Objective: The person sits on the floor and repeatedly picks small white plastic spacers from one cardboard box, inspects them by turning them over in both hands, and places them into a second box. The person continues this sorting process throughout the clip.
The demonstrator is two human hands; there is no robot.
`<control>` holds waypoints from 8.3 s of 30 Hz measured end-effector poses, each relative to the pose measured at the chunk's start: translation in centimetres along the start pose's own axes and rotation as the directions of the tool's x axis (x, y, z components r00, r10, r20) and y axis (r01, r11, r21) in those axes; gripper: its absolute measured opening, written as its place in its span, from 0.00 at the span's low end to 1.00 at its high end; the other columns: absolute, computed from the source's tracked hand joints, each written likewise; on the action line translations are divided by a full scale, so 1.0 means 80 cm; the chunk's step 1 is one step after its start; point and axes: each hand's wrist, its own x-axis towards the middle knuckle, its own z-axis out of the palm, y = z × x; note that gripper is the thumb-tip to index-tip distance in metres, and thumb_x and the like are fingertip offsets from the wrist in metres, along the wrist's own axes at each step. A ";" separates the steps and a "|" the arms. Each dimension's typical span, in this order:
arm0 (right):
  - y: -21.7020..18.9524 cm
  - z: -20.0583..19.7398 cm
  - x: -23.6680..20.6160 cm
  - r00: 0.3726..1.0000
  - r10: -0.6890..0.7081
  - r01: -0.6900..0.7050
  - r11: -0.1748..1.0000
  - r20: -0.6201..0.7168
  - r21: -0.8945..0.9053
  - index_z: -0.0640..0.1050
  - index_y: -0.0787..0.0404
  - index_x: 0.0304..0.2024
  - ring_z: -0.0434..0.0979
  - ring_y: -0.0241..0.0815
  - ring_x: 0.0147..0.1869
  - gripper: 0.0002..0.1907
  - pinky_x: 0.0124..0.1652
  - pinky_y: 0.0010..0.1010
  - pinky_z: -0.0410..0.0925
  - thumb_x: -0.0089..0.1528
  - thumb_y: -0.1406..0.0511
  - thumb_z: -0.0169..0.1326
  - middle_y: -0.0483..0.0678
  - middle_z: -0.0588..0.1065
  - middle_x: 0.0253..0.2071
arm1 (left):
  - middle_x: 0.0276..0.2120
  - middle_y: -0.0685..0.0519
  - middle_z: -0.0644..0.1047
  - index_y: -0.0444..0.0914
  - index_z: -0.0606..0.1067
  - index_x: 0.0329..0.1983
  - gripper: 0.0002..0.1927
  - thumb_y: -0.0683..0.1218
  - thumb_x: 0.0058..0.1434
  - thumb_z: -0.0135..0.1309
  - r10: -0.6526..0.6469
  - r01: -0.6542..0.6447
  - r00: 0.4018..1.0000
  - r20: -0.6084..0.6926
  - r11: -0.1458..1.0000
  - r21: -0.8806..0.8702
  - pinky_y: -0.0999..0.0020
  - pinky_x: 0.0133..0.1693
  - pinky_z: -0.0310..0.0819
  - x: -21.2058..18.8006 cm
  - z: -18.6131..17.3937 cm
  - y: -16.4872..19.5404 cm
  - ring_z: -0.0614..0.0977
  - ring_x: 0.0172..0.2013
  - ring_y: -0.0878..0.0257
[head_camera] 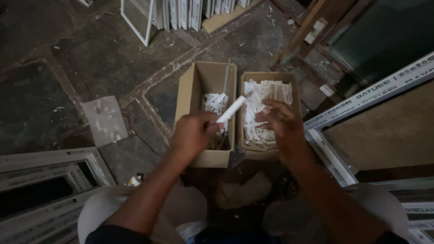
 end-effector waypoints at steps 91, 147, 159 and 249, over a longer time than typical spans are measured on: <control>0.270 -0.024 0.161 0.920 0.391 -0.385 0.912 -0.017 0.140 0.75 0.60 0.36 0.66 0.37 0.22 0.10 0.20 0.33 0.61 0.63 0.60 0.57 0.43 0.67 0.21 | 0.34 0.59 0.81 0.35 0.83 0.48 0.08 0.44 0.70 0.62 -0.110 -0.060 0.966 -0.234 0.786 -0.615 0.77 0.36 0.69 0.028 -0.037 -0.016 0.76 0.33 0.75; 0.206 0.029 0.181 0.998 0.063 -0.029 0.286 -0.012 -0.958 0.82 0.59 0.43 0.81 0.57 0.48 0.21 0.47 0.50 0.75 0.56 0.52 0.62 0.56 0.79 0.44 | 0.38 0.54 0.84 0.36 0.83 0.47 0.09 0.44 0.66 0.61 -0.028 -0.074 0.984 -0.178 0.838 -0.541 0.76 0.39 0.76 0.050 -0.021 -0.026 0.82 0.36 0.72; 0.125 -0.027 0.153 0.964 0.243 -0.204 0.936 0.107 -0.287 0.82 0.64 0.35 0.68 0.45 0.25 0.16 0.26 0.38 0.61 0.59 0.56 0.60 0.50 0.73 0.24 | 0.37 0.51 0.85 0.39 0.84 0.47 0.14 0.51 0.63 0.63 0.069 -0.112 0.991 -0.114 0.895 -0.433 0.70 0.35 0.77 0.031 -0.013 -0.014 0.83 0.33 0.66; -0.014 -0.006 -0.045 0.927 -0.242 0.348 0.837 0.285 -0.423 0.83 0.60 0.45 0.73 0.28 0.21 0.09 0.22 0.22 0.66 0.64 0.65 0.57 0.42 0.77 0.22 | 0.44 0.50 0.84 0.34 0.77 0.59 0.22 0.38 0.60 0.64 0.051 -0.140 0.988 -0.148 0.709 -0.691 0.72 0.47 0.83 -0.012 0.044 0.038 0.86 0.44 0.66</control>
